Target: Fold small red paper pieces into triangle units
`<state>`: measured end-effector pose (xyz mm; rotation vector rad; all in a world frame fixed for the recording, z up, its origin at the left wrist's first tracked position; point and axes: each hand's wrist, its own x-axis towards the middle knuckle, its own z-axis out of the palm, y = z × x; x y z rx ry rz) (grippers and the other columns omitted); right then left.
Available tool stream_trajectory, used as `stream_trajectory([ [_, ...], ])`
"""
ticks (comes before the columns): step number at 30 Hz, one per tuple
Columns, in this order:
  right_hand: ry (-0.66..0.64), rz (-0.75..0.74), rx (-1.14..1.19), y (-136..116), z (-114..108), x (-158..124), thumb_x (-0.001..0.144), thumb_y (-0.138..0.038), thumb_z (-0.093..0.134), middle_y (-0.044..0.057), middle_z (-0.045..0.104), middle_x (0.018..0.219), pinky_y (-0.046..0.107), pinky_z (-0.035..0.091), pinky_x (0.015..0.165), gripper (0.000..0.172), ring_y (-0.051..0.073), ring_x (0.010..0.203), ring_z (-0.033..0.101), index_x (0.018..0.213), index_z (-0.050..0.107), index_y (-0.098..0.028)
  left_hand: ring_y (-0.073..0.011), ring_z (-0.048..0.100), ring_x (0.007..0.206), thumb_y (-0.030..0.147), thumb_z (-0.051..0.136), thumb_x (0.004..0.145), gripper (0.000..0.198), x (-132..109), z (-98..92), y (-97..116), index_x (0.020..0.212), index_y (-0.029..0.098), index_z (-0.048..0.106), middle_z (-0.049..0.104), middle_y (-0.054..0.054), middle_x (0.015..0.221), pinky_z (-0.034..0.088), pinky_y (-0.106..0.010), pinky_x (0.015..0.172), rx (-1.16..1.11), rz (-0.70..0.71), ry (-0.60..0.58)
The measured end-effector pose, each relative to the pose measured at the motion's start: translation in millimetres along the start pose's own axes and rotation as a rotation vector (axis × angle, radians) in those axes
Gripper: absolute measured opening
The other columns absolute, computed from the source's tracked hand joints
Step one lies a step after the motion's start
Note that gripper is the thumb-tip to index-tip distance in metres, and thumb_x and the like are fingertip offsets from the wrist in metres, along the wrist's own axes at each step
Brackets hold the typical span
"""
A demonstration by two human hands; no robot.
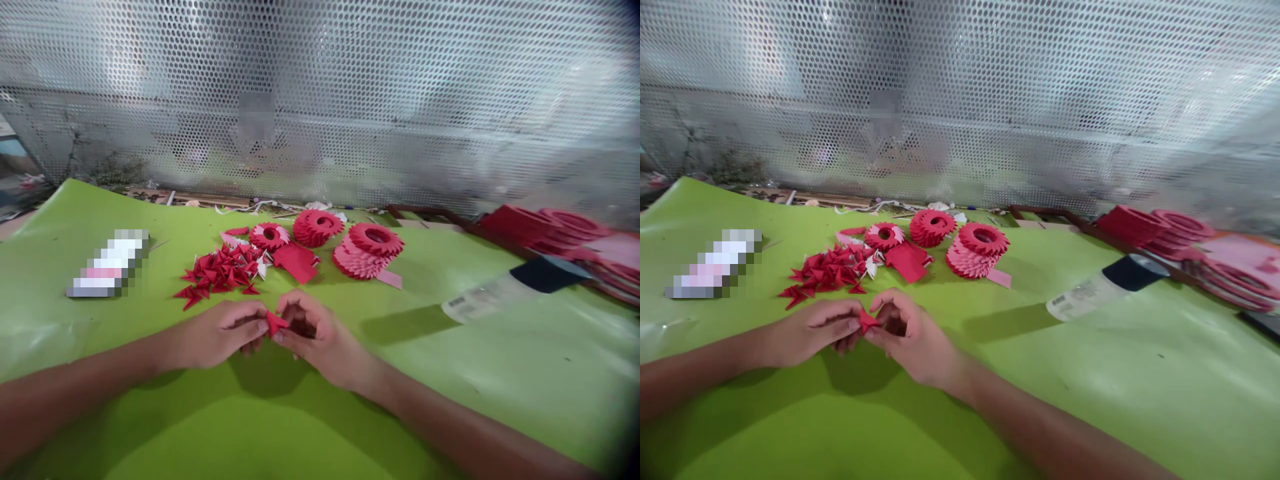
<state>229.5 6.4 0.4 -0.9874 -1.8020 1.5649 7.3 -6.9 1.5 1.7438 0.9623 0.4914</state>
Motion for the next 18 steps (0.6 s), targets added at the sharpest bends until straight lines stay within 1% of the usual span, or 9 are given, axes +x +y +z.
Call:
stream_trajectory([
  [3,-0.006,-0.031,-0.057,0,1,-1,0.088,-0.036,0.073,-0.004,0.059,0.076,0.025,0.039,0.056,0.027,0.013,0.063,0.052,0.101,0.054,-0.022,-0.0167,0.06,0.075,0.047,0.039,0.107,0.039,-2,2.9,5,0.091,0.019,0.061,0.065,-0.002,0.083,0.043,-0.028,0.067,0.161,0.056,0.025],
  [6,-0.011,-0.051,-0.092,-2,2,-2,0.086,-0.035,0.075,-0.004,0.058,0.075,0.025,0.039,0.058,0.025,0.013,0.066,0.052,0.095,0.056,-0.021,-0.0169,0.057,0.073,0.045,0.039,0.107,0.039,-3,4.7,9,0.086,0.019,0.06,0.063,-0.001,0.079,0.039,-0.028,0.065,0.253,0.057,0.036],
  [10,0.007,-0.039,-0.229,-4,2,-2,0.087,-0.035,0.072,-0.005,0.048,0.067,0.024,0.03,0.054,0.025,0.011,0.061,0.041,0.079,0.054,-0.02,-0.0166,0.055,0.071,0.045,0.038,0.107,0.04,-2,4.4,9,0.083,0.019,0.056,0.059,0.0,0.075,0.037,-0.027,0.063,0.276,0.035,0.04],
  [12,0.004,-0.034,-0.267,-6,2,-3,0.089,-0.035,0.069,-0.006,0.043,0.065,0.024,0.027,0.053,0.024,0.011,0.059,0.038,0.078,0.054,-0.02,-0.0165,0.054,0.069,0.047,0.037,0.106,0.041,-1,3.7,7,0.082,0.02,0.055,0.056,0.001,0.073,0.036,-0.027,0.062,0.272,0.027,0.049],
  [14,-0.024,-0.023,-0.257,-8,1,-4,0.09,-0.036,0.068,-0.006,0.042,0.066,0.024,0.026,0.052,0.022,0.011,0.059,0.036,0.081,0.054,-0.02,-0.0161,0.052,0.067,0.047,0.037,0.106,0.041,0,3.0,6,0.08,0.02,0.053,0.055,0.001,0.07,0.035,-0.026,0.06,0.269,0.02,0.053],
  [18,-0.07,-0.022,-0.237,-12,-2,-6,0.09,-0.042,0.067,-0.006,0.039,0.067,0.024,0.025,0.052,0.028,0.011,0.06,0.034,0.08,0.052,-0.02,-0.0145,0.049,0.063,0.044,0.042,0.104,0.038,1,2.1,6,0.077,0.019,0.052,0.053,0.003,0.067,0.033,-0.025,0.057,0.267,0.027,0.051],
])
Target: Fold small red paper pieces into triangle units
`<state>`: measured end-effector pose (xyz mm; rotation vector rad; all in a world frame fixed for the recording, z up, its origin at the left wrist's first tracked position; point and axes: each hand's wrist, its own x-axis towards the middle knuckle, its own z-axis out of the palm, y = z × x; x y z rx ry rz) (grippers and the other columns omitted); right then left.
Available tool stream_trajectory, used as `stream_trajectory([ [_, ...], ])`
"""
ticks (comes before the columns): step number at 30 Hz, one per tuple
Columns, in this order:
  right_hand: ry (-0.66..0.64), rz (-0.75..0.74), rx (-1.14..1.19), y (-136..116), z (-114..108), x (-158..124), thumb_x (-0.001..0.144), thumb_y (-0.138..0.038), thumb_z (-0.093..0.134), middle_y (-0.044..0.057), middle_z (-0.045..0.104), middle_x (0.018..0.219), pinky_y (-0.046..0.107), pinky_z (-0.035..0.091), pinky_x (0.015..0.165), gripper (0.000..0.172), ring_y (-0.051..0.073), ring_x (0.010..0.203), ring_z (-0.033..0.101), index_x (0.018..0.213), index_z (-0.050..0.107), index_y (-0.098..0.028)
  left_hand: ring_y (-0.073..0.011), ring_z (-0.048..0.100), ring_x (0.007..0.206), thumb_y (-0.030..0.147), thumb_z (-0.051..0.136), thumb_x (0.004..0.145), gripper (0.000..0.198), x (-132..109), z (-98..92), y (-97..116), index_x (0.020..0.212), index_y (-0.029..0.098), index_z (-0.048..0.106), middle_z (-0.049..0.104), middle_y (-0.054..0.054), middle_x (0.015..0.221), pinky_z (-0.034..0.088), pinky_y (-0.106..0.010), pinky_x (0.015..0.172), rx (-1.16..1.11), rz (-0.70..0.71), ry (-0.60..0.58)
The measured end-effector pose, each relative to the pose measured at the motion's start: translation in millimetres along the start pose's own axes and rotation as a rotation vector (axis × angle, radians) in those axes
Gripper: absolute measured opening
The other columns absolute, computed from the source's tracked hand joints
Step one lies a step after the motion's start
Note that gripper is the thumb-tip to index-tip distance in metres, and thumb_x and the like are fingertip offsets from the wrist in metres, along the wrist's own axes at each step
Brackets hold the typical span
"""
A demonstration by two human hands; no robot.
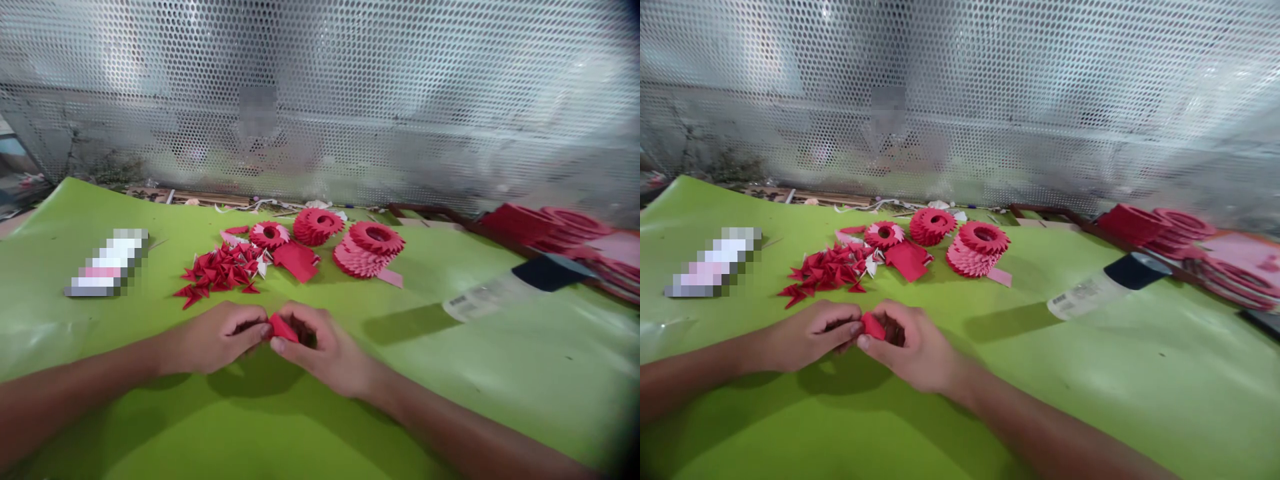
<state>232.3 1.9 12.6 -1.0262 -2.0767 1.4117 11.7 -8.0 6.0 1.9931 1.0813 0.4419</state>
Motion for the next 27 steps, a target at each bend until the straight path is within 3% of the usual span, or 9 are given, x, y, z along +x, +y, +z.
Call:
stream_trajectory([
  [8,-0.001,0.001,-0.001,3.0,-0.4,-0.1,0.096,-0.05,0.058,-0.001,0.052,0.072,0.025,0.031,0.056,0.034,0.013,0.064,0.045,0.089,0.061,-0.018,-0.0136,0.046,0.061,0.044,0.045,0.102,0.038,-0.2,0.7,-0.4,0.074,0.019,0.05,0.051,0.003,0.066,0.03,-0.025,0.056,0.028,0.01,0.023],
  [16,0.039,0.011,-0.104,6.9,1.5,2.2,0.104,-0.049,0.044,-0.001,0.055,0.064,0.025,0.033,0.054,0.045,0.013,0.058,0.049,0.075,0.061,-0.018,-0.0152,0.044,0.059,0.047,0.038,0.102,0.042,-1.1,0.2,3.0,0.072,0.019,0.051,0.049,0.001,0.064,0.028,-0.026,0.054,0.069,-0.021,0.079],
  [27,0.011,0.034,-0.115,5.4,0.7,0.7,0.103,-0.044,0.048,0.001,0.062,0.07,0.023,0.036,0.054,0.038,0.012,0.06,0.053,0.081,0.064,-0.018,-0.0131,0.05,0.059,0.045,0.052,0.099,0.038,1.2,-1.9,0.4,0.074,0.018,0.06,0.057,0.003,0.064,0.031,-0.024,0.054,0.028,-0.021,0.045],
])
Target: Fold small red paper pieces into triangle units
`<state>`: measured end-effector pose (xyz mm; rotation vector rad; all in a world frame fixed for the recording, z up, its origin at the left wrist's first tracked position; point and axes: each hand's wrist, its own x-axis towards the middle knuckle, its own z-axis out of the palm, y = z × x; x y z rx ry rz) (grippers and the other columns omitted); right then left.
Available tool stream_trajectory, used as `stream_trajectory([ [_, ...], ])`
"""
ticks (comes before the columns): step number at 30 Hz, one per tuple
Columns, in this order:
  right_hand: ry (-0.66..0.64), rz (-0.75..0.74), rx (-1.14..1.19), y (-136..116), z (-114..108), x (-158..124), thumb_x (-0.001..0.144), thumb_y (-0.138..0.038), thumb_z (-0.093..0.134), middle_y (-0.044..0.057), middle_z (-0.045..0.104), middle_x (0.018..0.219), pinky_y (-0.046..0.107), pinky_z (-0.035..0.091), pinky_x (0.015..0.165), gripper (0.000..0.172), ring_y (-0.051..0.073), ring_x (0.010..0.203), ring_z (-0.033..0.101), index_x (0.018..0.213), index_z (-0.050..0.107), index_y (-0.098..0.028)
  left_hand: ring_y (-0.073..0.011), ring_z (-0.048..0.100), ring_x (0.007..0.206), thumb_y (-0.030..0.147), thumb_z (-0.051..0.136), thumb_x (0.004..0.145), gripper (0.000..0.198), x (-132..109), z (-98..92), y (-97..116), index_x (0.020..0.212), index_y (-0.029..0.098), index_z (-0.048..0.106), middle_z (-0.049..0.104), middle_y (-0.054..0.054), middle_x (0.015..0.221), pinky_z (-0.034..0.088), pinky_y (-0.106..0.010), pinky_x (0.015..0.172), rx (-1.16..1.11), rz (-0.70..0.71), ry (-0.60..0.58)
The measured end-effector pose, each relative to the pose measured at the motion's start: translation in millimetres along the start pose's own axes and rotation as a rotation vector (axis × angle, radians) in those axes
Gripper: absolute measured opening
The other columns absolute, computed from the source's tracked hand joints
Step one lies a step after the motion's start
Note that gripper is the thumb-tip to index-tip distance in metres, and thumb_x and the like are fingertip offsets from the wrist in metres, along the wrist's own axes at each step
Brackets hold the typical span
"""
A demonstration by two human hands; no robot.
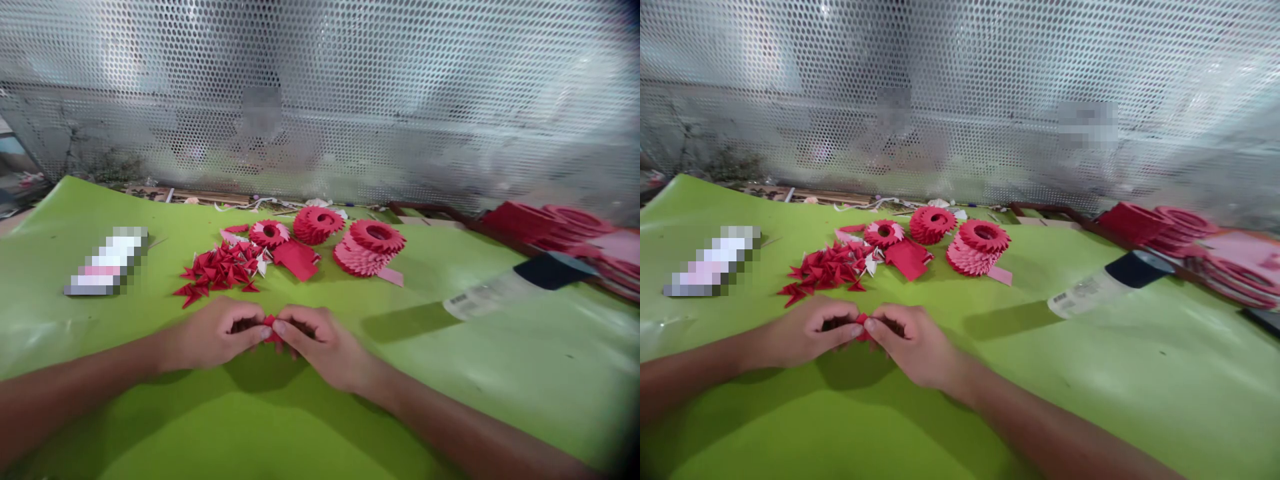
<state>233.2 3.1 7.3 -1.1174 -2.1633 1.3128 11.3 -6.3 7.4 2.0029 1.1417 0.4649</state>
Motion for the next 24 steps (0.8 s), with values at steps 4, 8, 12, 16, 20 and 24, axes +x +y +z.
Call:
stream_trajectory([
  [4,0.014,-0.018,-0.026,-1.9,0.3,-0.9,0.103,-0.041,0.049,-0.001,0.058,0.067,0.023,0.034,0.053,0.037,0.011,0.058,0.049,0.078,0.064,-0.018,-0.0121,0.049,0.057,0.044,0.054,0.098,0.039,-0.7,-0.2,-0.4,0.071,0.018,0.06,0.057,0.004,0.062,0.03,-0.024,0.053,0.012,-0.002,-0.009],
  [8,0.034,-0.032,-0.043,-1.5,0.4,-1.5,0.102,-0.041,0.05,-0.002,0.057,0.064,0.023,0.033,0.052,0.038,0.011,0.056,0.047,0.077,0.065,-0.017,-0.0117,0.05,0.054,0.044,0.055,0.098,0.038,-1.3,-1.1,0.0,0.071,0.018,0.061,0.061,0.003,0.061,0.031,-0.024,0.052,-0.018,-0.052,-0.035],
  [12,0.036,-0.048,-0.055,-2.1,0.5,-1.9,0.103,-0.041,0.05,-0.001,0.058,0.064,0.023,0.033,0.051,0.039,0.01,0.055,0.048,0.075,0.065,-0.017,-0.0116,0.05,0.053,0.049,0.058,0.096,0.04,-1.5,-3.0,0.9,0.073,0.017,0.062,0.062,0.003,0.062,0.031,-0.023,0.05,-0.063,-0.072,-0.066],
  [16,0.037,-0.043,-0.063,-3.2,0.7,-1.9,0.102,-0.041,0.052,-0.001,0.058,0.063,0.023,0.032,0.051,0.039,0.01,0.054,0.047,0.074,0.065,-0.018,-0.0112,0.05,0.054,0.05,0.059,0.096,0.039,-1.0,-5.3,1.6,0.075,0.017,0.063,0.064,0.002,0.065,0.032,-0.022,0.05,-0.092,-0.064,-0.106],
  [20,0.027,-0.035,-0.08,-2.9,0.8,-1.7,0.101,-0.039,0.053,-0.001,0.06,0.064,0.023,0.032,0.05,0.036,0.01,0.055,0.047,0.074,0.064,-0.018,-0.0113,0.05,0.055,0.045,0.059,0.097,0.036,-1.4,-5.2,0.6,0.074,0.017,0.062,0.063,0.002,0.064,0.032,-0.023,0.051,-0.065,-0.033,-0.101],
  [24,0.044,-0.05,-0.122,-0.8,0.8,-1.3,0.1,-0.037,0.054,-0.002,0.056,0.062,0.023,0.029,0.049,0.034,0.01,0.053,0.044,0.073,0.062,-0.018,-0.0115,0.049,0.055,0.044,0.058,0.097,0.037,-2.3,-3.7,1.0,0.073,0.017,0.061,0.059,0.003,0.063,0.03,-0.023,0.051,-0.021,-0.027,-0.073],
])
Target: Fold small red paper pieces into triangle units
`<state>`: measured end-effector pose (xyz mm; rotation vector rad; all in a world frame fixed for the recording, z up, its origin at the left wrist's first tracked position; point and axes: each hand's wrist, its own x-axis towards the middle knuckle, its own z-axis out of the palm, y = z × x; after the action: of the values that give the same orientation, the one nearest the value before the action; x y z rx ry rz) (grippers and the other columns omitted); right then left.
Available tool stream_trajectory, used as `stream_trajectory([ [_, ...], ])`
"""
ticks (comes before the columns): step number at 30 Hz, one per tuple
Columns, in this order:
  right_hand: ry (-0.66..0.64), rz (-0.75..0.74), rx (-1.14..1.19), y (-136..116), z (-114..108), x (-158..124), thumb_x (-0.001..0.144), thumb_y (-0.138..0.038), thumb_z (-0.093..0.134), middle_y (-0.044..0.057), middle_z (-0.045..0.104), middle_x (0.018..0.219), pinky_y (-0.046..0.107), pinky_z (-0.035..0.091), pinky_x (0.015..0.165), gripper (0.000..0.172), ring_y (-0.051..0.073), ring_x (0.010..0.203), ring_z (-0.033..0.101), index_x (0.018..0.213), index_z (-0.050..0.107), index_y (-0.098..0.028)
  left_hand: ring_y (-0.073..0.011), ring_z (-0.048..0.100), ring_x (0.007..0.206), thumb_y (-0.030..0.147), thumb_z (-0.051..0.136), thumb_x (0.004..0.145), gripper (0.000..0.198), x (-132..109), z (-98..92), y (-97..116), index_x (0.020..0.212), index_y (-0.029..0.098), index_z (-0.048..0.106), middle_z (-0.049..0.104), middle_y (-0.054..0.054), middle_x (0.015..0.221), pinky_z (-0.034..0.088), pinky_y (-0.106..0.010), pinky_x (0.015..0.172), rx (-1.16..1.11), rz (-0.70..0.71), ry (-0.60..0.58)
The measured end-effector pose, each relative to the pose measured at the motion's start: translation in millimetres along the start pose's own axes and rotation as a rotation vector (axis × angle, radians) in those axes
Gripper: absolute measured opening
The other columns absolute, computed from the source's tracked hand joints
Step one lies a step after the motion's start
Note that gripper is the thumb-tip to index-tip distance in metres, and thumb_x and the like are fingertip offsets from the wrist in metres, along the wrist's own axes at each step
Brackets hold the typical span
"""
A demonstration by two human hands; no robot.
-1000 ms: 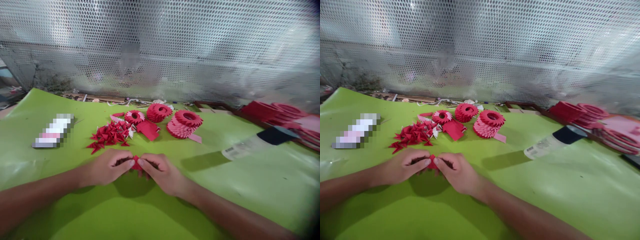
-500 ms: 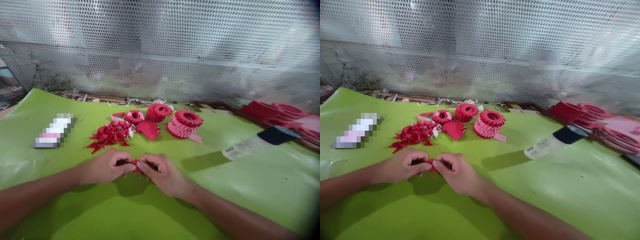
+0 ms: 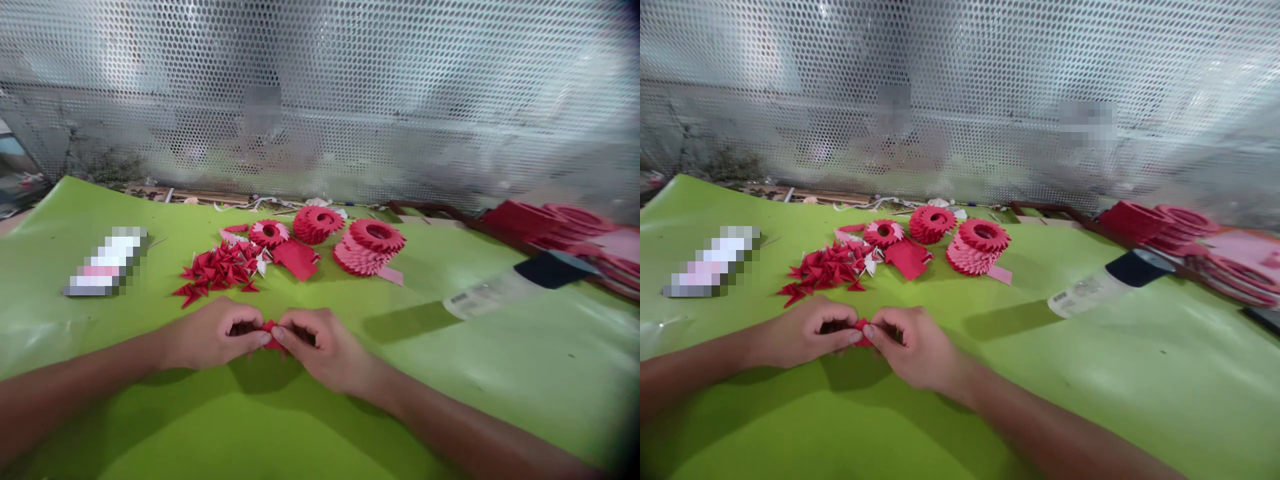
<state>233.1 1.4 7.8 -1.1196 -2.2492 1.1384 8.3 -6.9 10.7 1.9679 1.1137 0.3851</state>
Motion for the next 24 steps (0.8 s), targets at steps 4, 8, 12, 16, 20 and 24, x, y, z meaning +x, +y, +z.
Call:
stream_trajectory([
  [4,0.038,-0.019,-0.003,2.0,0.4,1.2,0.1,-0.038,0.053,-0.002,0.055,0.06,0.023,0.029,0.049,0.037,0.01,0.053,0.043,0.07,0.061,-0.018,-0.0118,0.05,0.057,0.048,0.062,0.094,0.037,1.6,1.8,-0.2,0.075,0.017,0.064,0.058,0.003,0.062,0.031,-0.023,0.051,-0.04,-0.013,0.019],
  [8,0.034,0.005,0.025,2.0,-0.1,2.7,0.1,-0.038,0.054,0.0,0.063,0.065,0.022,0.031,0.049,0.034,0.01,0.054,0.046,0.074,0.064,-0.018,-0.0132,0.058,0.056,0.049,0.061,0.093,0.036,3.5,4.2,-3.3,0.081,0.016,0.07,0.068,0.001,0.067,0.037,-0.023,0.051,-0.095,-0.103,0.04],
  [12,0.03,0.008,0.008,1.4,-0.3,3.3,0.099,-0.037,0.054,0.0,0.064,0.065,0.022,0.031,0.049,0.034,0.01,0.054,0.047,0.074,0.064,-0.017,-0.0146,0.063,0.058,0.048,0.063,0.092,0.034,3.2,4.9,-5.0,0.084,0.016,0.071,0.075,-0.003,0.075,0.043,-0.023,0.052,-0.152,-0.139,0.024],
  [16,0.038,-0.006,-0.01,2.0,0.3,3.3,0.099,-0.037,0.054,-0.002,0.058,0.061,0.023,0.029,0.049,0.034,0.01,0.053,0.044,0.072,0.062,-0.018,-0.0149,0.064,0.058,0.049,0.066,0.09,0.034,2.9,4.0,-4.7,0.082,0.016,0.071,0.077,-0.004,0.075,0.045,-0.023,0.053,-0.148,-0.139,0.028],
  [20,0.031,-0.012,-0.017,2.6,0.1,3.7,0.1,-0.038,0.054,-0.002,0.056,0.061,0.023,0.029,0.049,0.036,0.01,0.053,0.043,0.071,0.061,-0.018,-0.0147,0.065,0.059,0.054,0.069,0.088,0.039,3.8,3.6,-5.2,0.08,0.016,0.07,0.077,-0.004,0.074,0.043,-0.022,0.052,-0.171,-0.139,0.018],
  [24,0.042,-0.012,-0.021,2.9,-0.6,3.3,0.101,-0.042,0.052,-0.002,0.054,0.061,0.024,0.029,0.049,0.039,0.01,0.054,0.043,0.07,0.058,-0.018,-0.0136,0.062,0.056,0.055,0.066,0.091,0.041,1.9,3.4,-4.1,0.078,0.016,0.067,0.074,-0.003,0.07,0.041,-0.022,0.051,-0.172,-0.14,0.01],
])
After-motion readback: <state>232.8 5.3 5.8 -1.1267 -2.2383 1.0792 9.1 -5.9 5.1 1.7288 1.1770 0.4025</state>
